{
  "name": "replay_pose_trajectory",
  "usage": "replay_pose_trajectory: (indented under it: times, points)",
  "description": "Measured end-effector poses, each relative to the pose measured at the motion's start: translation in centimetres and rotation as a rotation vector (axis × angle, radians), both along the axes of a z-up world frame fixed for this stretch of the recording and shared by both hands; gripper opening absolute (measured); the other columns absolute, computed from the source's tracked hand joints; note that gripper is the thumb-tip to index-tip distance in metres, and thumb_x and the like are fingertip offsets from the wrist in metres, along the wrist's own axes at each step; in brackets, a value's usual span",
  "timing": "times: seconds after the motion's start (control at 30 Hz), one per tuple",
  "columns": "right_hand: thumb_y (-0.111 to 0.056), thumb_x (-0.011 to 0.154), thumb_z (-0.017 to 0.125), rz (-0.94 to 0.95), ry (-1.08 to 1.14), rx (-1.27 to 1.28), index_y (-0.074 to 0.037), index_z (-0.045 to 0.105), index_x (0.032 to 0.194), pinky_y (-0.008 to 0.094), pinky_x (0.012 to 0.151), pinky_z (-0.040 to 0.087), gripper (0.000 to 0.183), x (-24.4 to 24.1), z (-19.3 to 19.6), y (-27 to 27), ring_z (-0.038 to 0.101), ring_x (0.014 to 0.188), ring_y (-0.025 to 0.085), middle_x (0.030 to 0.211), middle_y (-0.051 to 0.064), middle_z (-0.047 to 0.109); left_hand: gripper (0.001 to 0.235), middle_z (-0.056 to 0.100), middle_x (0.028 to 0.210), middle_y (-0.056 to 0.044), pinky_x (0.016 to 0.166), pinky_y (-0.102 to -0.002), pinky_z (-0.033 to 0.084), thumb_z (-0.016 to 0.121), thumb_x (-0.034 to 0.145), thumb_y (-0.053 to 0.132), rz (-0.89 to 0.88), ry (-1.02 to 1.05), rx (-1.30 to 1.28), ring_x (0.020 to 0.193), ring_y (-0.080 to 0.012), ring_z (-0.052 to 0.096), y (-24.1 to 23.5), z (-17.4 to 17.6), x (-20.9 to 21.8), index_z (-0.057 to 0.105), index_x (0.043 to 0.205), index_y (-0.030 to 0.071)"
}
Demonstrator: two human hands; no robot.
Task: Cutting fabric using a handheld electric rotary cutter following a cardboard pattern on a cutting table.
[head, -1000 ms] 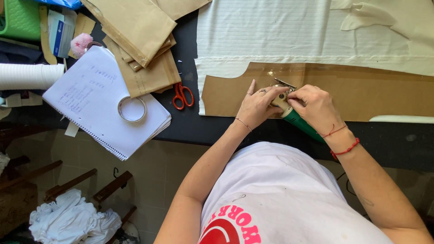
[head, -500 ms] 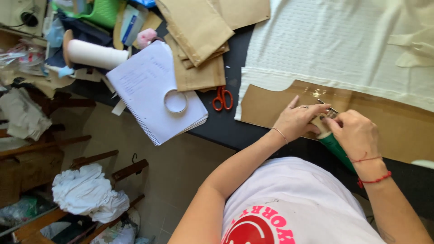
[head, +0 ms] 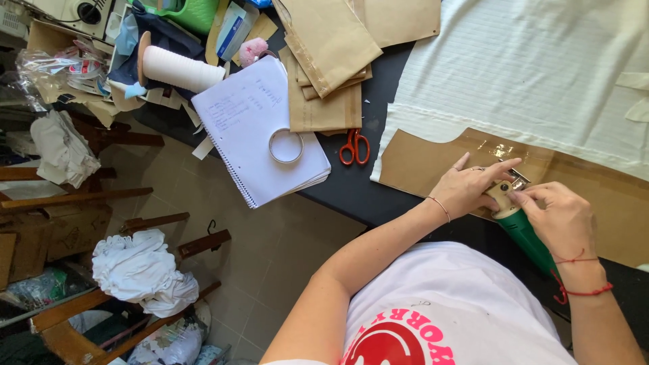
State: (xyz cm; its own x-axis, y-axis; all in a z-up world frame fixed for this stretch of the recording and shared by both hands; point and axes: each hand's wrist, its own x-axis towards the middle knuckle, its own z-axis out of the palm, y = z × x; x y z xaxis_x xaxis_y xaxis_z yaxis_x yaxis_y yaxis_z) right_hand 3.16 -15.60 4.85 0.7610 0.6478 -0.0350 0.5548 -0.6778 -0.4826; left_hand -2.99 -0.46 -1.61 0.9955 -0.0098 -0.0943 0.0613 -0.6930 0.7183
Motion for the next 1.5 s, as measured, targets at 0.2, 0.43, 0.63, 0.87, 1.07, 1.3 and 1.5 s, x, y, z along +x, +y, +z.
replay_pose_trajectory:
  times: [0.2,0.43,0.63,0.87,1.07,1.3,1.5]
  points:
    - [-0.009,0.085,0.059,0.002,0.038,0.116,-0.01,0.068,0.087,0.03,0.086,0.043,0.01,0.1,-0.4,-0.1,0.057,0.093,0.018,0.099,0.005,0.061,0.092,0.059,0.11,0.018,0.107,-0.048,0.023,0.07,0.065,0.033,-0.032,-0.075,0.06,0.105,-0.0046,0.056,0.2,0.2,-0.1,0.01,0.136,0.029]
    - [-0.024,0.088,0.056,-0.054,0.008,0.294,-0.02,0.066,0.086,0.035,0.089,0.039,0.011,0.5,-3.6,-1.9,0.053,0.101,0.025,0.099,0.002,0.056,0.095,0.052,0.114,0.019,0.105,-0.058,0.012,0.07,0.064,0.033,-0.048,0.015,-0.067,0.11,-0.0174,0.049,0.0,-1.0,0.1,0.011,0.139,0.028]
    - [-0.026,0.093,0.047,-0.1,0.085,0.411,-0.015,0.064,0.096,0.045,0.097,0.029,0.02,-0.4,-1.7,-1.2,0.036,0.119,0.039,0.12,0.012,0.047,0.093,0.052,0.114,0.019,0.105,-0.057,0.013,0.069,0.065,0.034,-0.038,-0.011,-0.063,0.109,-0.0162,0.05,0.2,-0.1,0.0,0.013,0.138,0.029]
    - [-0.027,0.095,0.04,-0.149,0.271,0.459,-0.012,0.065,0.092,0.048,0.098,0.029,0.029,-0.4,-0.5,-0.8,0.025,0.127,0.038,0.127,0.013,0.043,0.091,0.053,0.113,0.018,0.105,-0.057,0.014,0.07,0.064,0.033,-0.027,-0.024,-0.078,0.108,-0.0164,0.051,0.4,0.0,-0.1,0.016,0.138,0.028]
    - [-0.04,0.094,0.035,-0.134,0.35,0.441,-0.017,0.064,0.094,0.047,0.103,0.021,0.037,0.0,-0.2,-1.0,0.02,0.129,0.034,0.133,0.008,0.04,0.089,0.053,0.114,0.017,0.106,-0.056,0.014,0.069,0.066,0.032,-0.028,-0.024,-0.091,0.108,-0.0163,0.051,0.3,0.1,-0.1,0.017,0.138,0.028]
    - [-0.03,0.093,0.041,-0.134,0.342,0.445,-0.014,0.064,0.096,0.044,0.102,0.024,0.028,-0.3,-0.9,-1.4,0.021,0.129,0.033,0.134,0.009,0.04,0.09,0.053,0.113,0.018,0.105,-0.056,0.015,0.07,0.064,0.032,-0.024,-0.029,-0.064,0.107,-0.0156,0.051,0.0,-0.1,-0.3,0.017,0.138,0.028]
    - [-0.032,0.092,0.041,-0.148,0.379,0.438,-0.018,0.064,0.097,0.039,0.102,0.027,0.027,-0.7,-0.2,-0.8,0.031,0.126,0.026,0.126,0.003,0.048,0.092,0.053,0.114,0.019,0.106,-0.055,0.015,0.069,0.064,0.035,-0.022,-0.001,-0.043,0.107,-0.0151,0.051,0.0,0.0,-0.3,0.016,0.138,0.028]
